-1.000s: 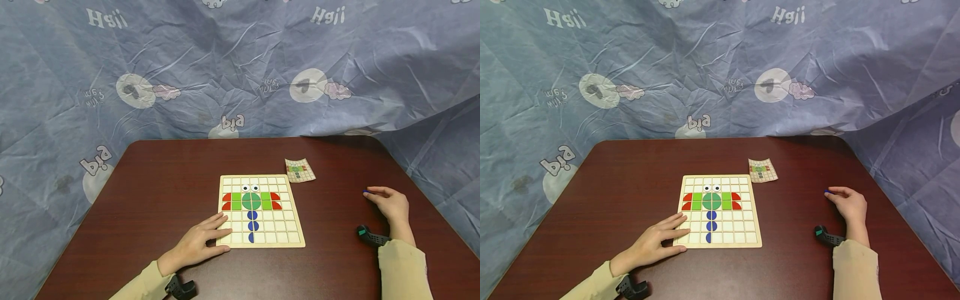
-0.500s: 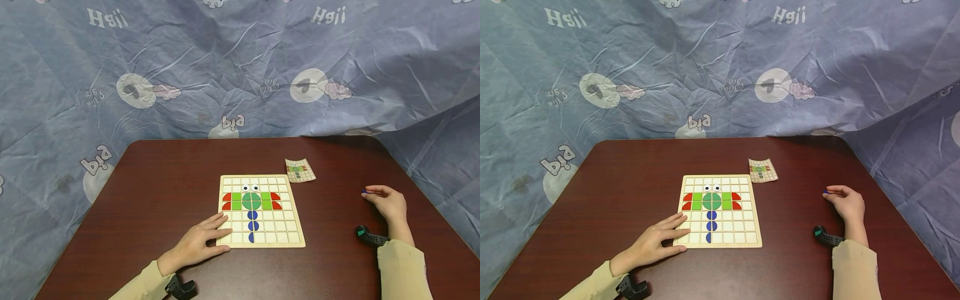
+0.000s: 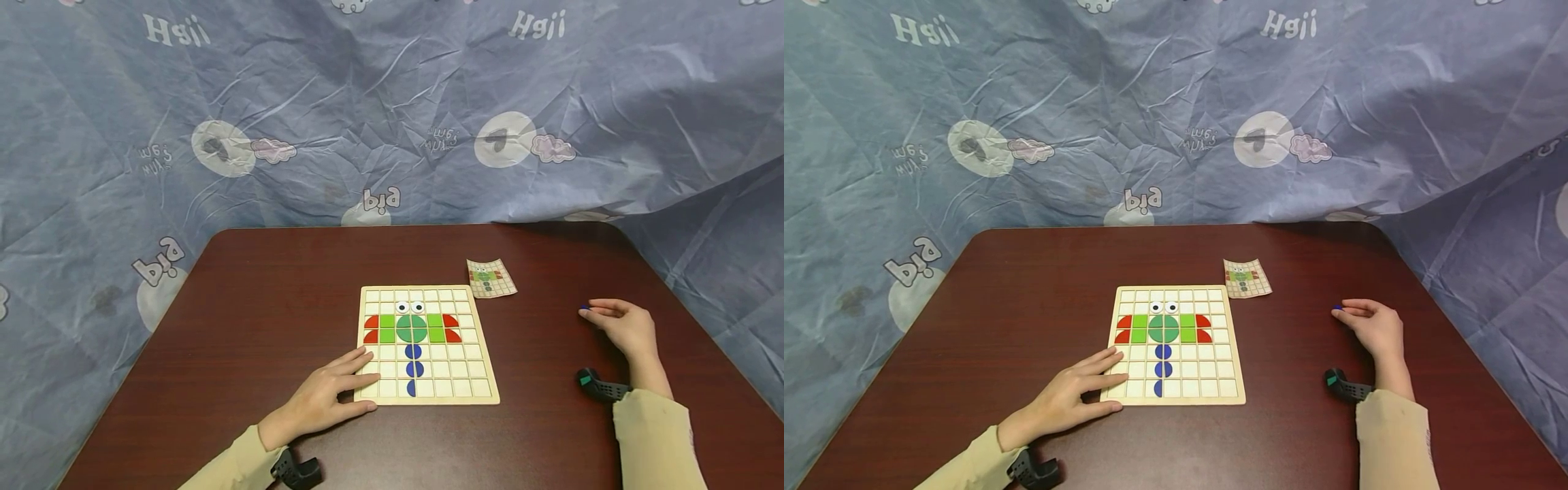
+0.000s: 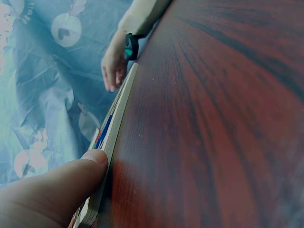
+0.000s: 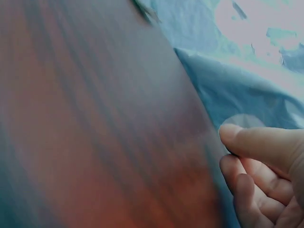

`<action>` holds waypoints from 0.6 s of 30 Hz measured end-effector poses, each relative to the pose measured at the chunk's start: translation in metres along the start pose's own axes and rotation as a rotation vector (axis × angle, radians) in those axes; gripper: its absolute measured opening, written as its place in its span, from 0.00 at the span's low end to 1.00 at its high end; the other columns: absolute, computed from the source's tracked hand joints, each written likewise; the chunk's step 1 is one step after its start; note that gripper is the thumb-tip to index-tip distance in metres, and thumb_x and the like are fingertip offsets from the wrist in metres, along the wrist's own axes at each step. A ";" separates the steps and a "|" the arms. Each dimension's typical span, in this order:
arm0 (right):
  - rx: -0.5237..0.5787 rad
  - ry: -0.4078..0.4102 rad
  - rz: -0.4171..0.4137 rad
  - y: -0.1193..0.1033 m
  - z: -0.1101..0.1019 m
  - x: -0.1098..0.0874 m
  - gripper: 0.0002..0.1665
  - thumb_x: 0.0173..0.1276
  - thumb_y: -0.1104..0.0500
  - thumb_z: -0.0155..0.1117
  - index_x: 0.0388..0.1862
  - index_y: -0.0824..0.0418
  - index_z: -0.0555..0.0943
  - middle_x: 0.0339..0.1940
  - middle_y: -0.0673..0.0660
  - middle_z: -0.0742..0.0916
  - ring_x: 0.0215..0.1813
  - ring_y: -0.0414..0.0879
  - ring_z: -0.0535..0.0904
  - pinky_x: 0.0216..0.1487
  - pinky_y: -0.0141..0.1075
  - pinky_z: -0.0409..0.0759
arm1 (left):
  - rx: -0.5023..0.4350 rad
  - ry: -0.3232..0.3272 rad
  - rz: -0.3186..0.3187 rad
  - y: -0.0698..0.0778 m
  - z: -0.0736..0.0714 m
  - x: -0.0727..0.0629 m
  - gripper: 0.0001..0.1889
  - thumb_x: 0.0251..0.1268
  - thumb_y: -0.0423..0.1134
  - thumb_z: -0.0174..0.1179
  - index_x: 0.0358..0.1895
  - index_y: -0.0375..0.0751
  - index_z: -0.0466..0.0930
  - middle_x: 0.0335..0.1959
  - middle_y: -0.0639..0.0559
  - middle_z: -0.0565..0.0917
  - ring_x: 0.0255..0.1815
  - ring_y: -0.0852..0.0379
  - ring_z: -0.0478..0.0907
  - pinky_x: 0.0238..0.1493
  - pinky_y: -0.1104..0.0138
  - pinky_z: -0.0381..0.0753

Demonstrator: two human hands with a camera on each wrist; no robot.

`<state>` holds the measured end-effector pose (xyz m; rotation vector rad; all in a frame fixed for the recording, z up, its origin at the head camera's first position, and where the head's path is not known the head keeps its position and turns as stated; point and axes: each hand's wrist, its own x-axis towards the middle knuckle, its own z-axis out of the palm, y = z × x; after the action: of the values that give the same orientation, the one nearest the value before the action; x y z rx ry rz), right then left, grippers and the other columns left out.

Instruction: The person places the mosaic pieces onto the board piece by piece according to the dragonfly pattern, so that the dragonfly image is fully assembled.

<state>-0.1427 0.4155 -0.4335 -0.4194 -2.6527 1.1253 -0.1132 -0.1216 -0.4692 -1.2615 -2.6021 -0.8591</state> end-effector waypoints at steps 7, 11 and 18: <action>-0.067 -0.068 -0.094 -0.022 0.002 0.000 0.30 0.61 0.41 0.64 0.49 0.65 0.82 0.34 0.52 0.87 0.31 0.33 0.74 0.30 0.30 0.73 | -0.001 0.000 0.004 0.001 0.000 0.001 0.24 0.60 0.58 0.60 0.56 0.52 0.80 0.65 0.48 0.70 0.69 0.51 0.61 0.61 0.55 0.69; -0.095 -0.068 -0.145 -0.039 0.004 -0.002 0.28 0.61 0.42 0.65 0.48 0.63 0.83 0.43 0.61 0.85 0.37 0.31 0.71 0.34 0.32 0.71 | 0.001 0.002 0.007 0.001 0.000 0.001 0.24 0.60 0.58 0.60 0.56 0.52 0.80 0.65 0.48 0.70 0.69 0.52 0.61 0.61 0.55 0.69; 0.152 -0.157 -0.210 -0.063 0.012 -0.002 0.22 0.64 0.52 0.65 0.48 0.70 0.78 0.32 0.49 0.88 0.32 0.36 0.84 0.32 0.28 0.81 | -0.002 -0.002 0.001 0.001 0.000 0.001 0.24 0.60 0.58 0.60 0.56 0.52 0.80 0.65 0.48 0.70 0.69 0.52 0.61 0.61 0.55 0.69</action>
<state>-0.1552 0.3651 -0.3964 -0.0237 -2.6392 1.3262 -0.1134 -0.1202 -0.4689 -1.2650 -2.6018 -0.8614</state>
